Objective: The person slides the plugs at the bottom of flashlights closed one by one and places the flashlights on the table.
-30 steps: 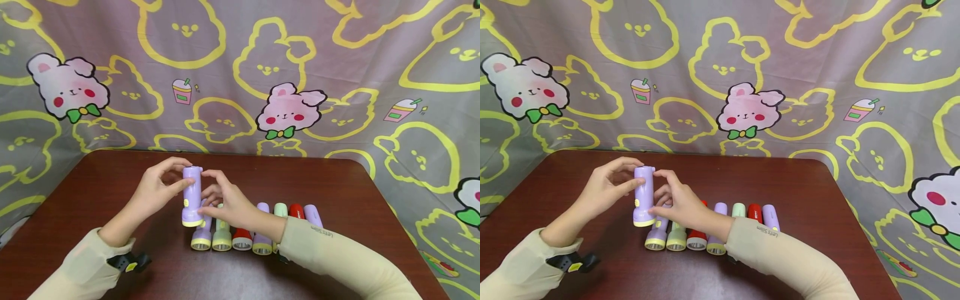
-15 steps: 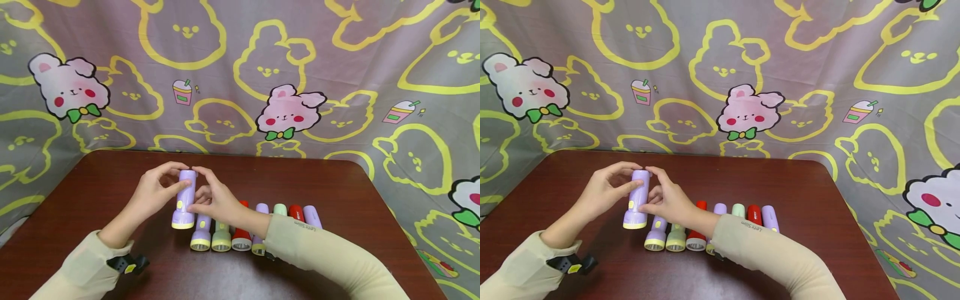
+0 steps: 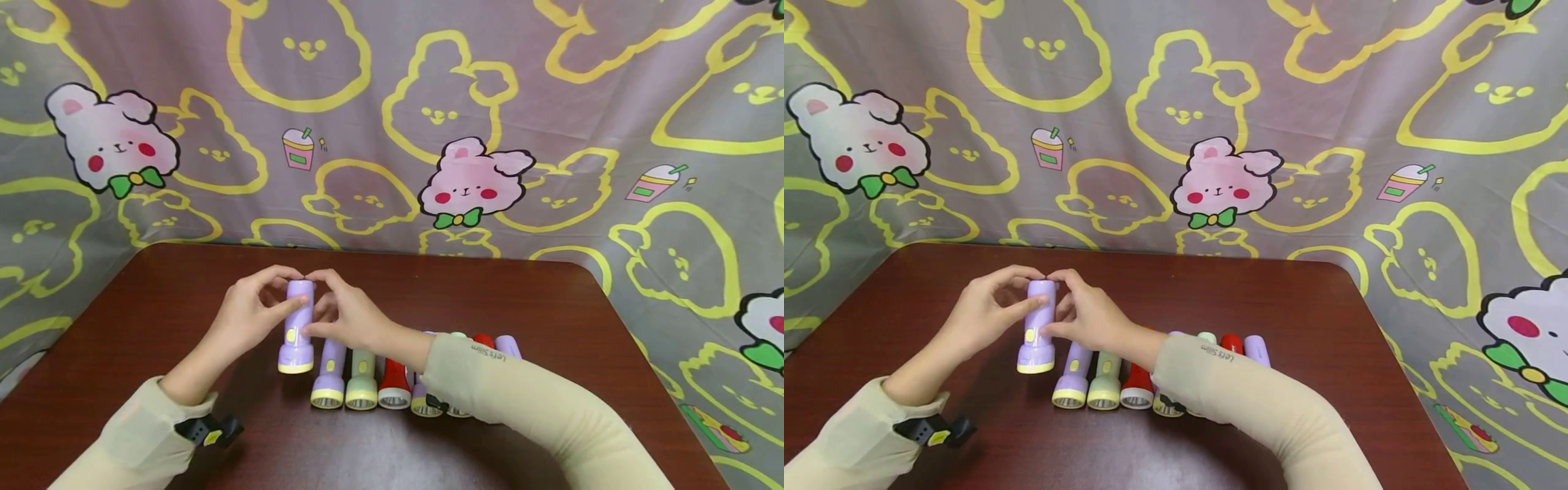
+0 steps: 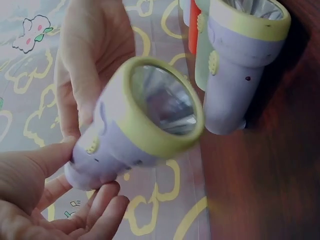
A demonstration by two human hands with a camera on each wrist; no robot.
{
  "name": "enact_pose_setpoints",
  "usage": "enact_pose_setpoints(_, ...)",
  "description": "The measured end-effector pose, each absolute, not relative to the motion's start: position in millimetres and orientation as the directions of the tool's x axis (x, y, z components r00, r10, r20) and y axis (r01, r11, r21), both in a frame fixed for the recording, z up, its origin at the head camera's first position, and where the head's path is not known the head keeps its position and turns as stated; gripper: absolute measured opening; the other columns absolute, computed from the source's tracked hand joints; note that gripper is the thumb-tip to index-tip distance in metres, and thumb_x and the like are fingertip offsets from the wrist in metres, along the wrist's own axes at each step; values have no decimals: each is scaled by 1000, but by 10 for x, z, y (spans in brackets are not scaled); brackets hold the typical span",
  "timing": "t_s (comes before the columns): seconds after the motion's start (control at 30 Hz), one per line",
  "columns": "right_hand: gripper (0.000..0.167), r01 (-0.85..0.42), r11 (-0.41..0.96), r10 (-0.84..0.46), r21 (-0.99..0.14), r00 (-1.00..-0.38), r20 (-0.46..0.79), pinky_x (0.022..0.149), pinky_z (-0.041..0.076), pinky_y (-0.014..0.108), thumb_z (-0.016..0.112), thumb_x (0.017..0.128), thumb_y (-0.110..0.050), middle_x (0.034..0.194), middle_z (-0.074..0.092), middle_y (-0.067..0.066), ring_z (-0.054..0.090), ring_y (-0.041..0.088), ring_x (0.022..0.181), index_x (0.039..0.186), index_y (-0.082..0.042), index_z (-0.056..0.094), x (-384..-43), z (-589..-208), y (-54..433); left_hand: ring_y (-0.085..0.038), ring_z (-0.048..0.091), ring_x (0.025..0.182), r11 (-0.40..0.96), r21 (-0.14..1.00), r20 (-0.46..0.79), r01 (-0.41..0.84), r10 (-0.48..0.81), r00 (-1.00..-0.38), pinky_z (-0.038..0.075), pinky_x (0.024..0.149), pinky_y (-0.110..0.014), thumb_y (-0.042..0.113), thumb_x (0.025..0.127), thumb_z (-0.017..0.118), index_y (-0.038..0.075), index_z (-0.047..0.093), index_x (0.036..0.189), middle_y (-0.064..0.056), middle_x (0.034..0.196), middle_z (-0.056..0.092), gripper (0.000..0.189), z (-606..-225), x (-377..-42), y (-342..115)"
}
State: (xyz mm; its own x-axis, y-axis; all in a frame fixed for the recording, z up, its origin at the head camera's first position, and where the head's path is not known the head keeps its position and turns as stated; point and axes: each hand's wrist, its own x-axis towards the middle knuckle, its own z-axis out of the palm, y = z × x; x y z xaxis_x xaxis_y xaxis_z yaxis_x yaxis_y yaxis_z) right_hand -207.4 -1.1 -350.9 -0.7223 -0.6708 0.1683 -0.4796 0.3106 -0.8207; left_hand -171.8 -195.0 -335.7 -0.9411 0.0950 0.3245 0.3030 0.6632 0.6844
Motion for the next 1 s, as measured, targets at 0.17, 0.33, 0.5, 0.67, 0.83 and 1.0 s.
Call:
enact_pose_setpoints(0.17, 57, -498, 386, -674, -776, -727, 132, 71, 48, 18, 82, 82, -17, 89, 74, 2, 64, 4, 81, 129, -12, 50, -2178, -3495, -23, -16, 59, 67, 693, 665, 276, 276, 116, -954, 47, 57, -25, 14, 84, 80, 9, 68, 113, -14, 93, 72, 32, -3387, -1724, -1947)
enact_pose_setpoints(0.33, 54, -500, 435, -688, -749, -721, 82, 66, 44, 18, 83, 82, -21, 92, 74, 1, 61, 5, 80, 126, -12, 53, -2227, -3531, -26, -18, 62, 71, 716, 649, 243, 257, 125, -962, 47, 59, -28, 16, 84, 81, 9, 68, 112, -15, 95, 73, 31, -3423, -1719, -1928)
enact_pose_setpoints(0.5, 50, -524, 470, -704, -710, -708, 57, 64, 45, 16, 82, 82, -23, 96, 74, 3, 62, 9, 80, 123, -9, 57, -2292, -3562, -44, -20, 61, 71, 740, 629, 225, 240, 123, -967, 45, 59, -29, 16, 84, 80, 10, 69, 110, -14, 95, 73, 29, -3500, -1734, -1917)
enact_pose_setpoints(0.67, 48, -572, 538, -715, -619, -699, 25, 75, 48, 19, 82, 83, -28, 99, 75, 1, 63, 11, 88, 121, -10, 60, -2329, -3560, -79, -20, 61, 73, 755, 617, 212, 223, 114, -971, 46, 62, -30, 16, 83, 81, 9, 68, 108, -12, 94, 74, 29, -3574, -1739, -1920)
enact_pose_setpoints(0.83, 46, -594, 612, -704, -522, -711, -16, 89, 43, 28, 82, 82, -35, 101, 75, -5, 57, 15, 101, 120, -17, 62, -2319, -3543, -112, -23, 65, 78, 770, 612, 186, 182, 83, -979, 46, 65, -32, 16, 82, 81, 3, 65, 107, -10, 88, 72, 33, -3634, -1739, -1925)
enact_pose_setpoints(1.0, 44, -597, 628, -704, -498, -709, -37, 88, 44, 28, 82, 82, -36, 100, 74, -7, 55, 14, 100, 118, -19, 64, -2337, -3576, -129, -24, 66, 80, 780, 615, 140, 113, 34, -990, 46, 63, -31, 21, 81, 82, 0, 64, 105, -12, 88, 72, 37, -3675, -1742, -1927)
